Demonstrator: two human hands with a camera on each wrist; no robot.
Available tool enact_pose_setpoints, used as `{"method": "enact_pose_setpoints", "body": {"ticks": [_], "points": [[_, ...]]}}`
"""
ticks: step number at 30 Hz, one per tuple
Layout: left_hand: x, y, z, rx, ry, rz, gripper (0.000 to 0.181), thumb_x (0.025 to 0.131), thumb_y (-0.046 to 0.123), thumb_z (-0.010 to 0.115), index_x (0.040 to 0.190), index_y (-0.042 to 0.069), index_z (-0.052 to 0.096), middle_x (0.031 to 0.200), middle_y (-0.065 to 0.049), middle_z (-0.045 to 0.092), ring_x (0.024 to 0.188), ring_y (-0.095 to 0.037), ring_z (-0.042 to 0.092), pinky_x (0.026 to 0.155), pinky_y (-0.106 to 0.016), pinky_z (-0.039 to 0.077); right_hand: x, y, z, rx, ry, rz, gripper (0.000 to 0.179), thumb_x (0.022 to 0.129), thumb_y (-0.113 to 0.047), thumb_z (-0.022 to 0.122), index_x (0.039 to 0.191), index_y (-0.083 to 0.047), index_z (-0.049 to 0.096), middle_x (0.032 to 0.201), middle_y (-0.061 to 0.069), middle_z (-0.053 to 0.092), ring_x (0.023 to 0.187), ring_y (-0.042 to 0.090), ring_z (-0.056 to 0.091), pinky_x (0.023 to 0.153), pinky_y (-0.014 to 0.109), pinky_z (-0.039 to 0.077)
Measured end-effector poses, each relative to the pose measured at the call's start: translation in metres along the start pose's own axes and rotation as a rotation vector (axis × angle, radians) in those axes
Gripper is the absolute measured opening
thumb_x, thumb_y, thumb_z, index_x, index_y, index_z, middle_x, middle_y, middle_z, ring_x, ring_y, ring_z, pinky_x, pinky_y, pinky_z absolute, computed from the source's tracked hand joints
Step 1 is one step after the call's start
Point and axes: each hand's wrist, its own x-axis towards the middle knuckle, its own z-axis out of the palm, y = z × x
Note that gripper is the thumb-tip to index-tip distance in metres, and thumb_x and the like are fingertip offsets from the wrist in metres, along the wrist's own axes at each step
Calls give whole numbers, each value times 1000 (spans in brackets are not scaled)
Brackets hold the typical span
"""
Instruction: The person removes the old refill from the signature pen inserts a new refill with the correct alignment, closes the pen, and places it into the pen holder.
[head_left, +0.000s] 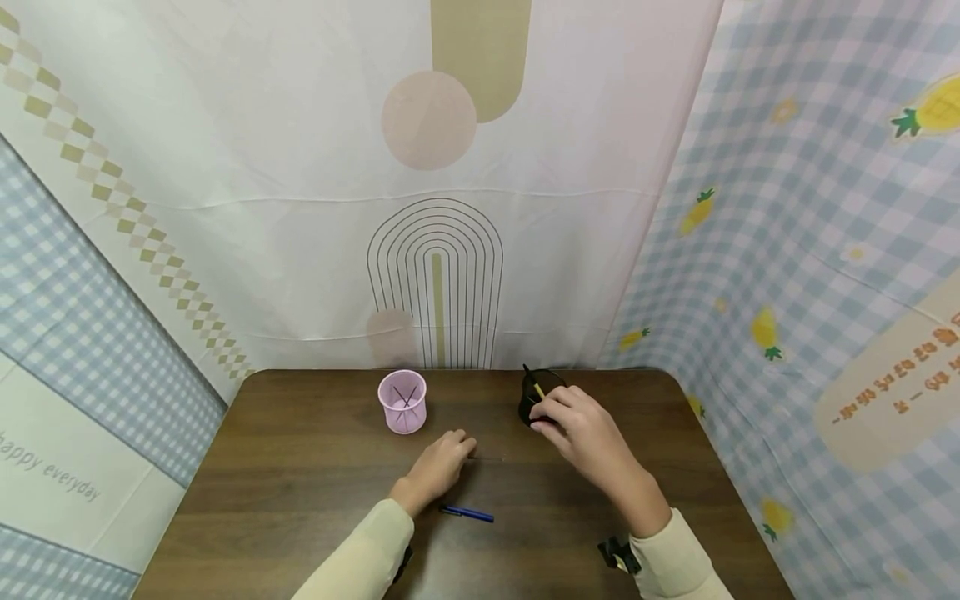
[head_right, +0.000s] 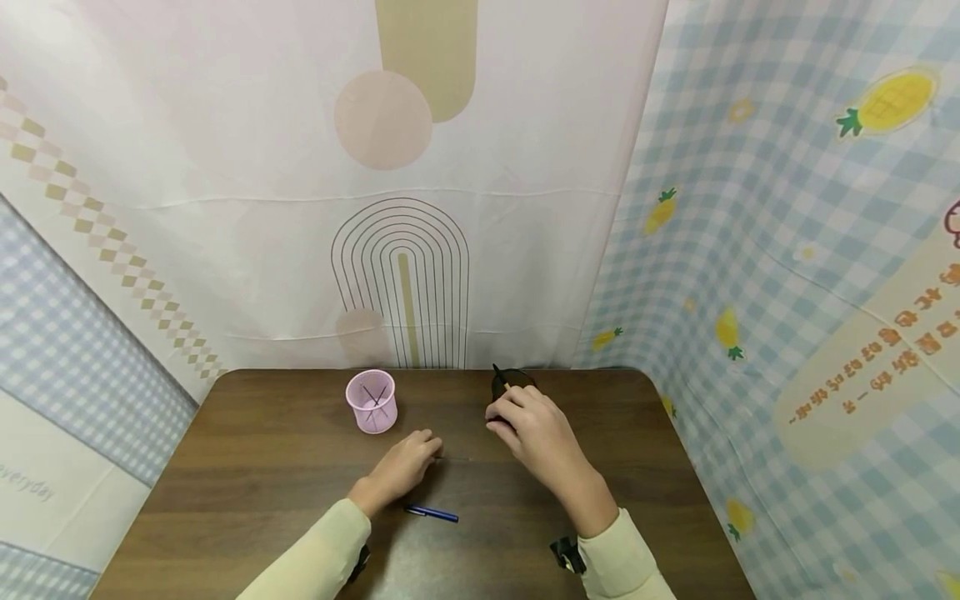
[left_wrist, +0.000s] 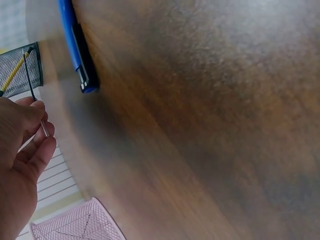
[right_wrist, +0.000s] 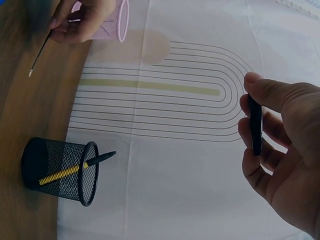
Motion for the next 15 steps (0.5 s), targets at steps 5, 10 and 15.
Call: {"method": "enact_pose_setpoints", "body": {"ticks": [5,10,15], "points": [[-3,3,1,-4,-35,-9,13,88,2,72,91,12,64,89,-2,59,81,-22,61,65,-36,55,-1,0,0,7,1,0,16,82,-15,86,93,-19,74,95,-8,66,87,10,59,73,30,53],[-5,3,3,7,-63,-12,11,89,5,73,92,12,65,90,-3,59,81,-22,62,66,-36,55,-1,0,0,5,1,0,16,82,-15,86,93,-20,74,95,-8,66,87,10,58,73,30,53],[-5,3,4,14,-51,-9,12,88,5,74,91,12,65,89,-3,60,79,-23,63,65,-37,55,-1,0,0,7,7,-5,16,82,-15,86,93,-18,74,95,-7,66,86,10,58,72,30,53]]}}
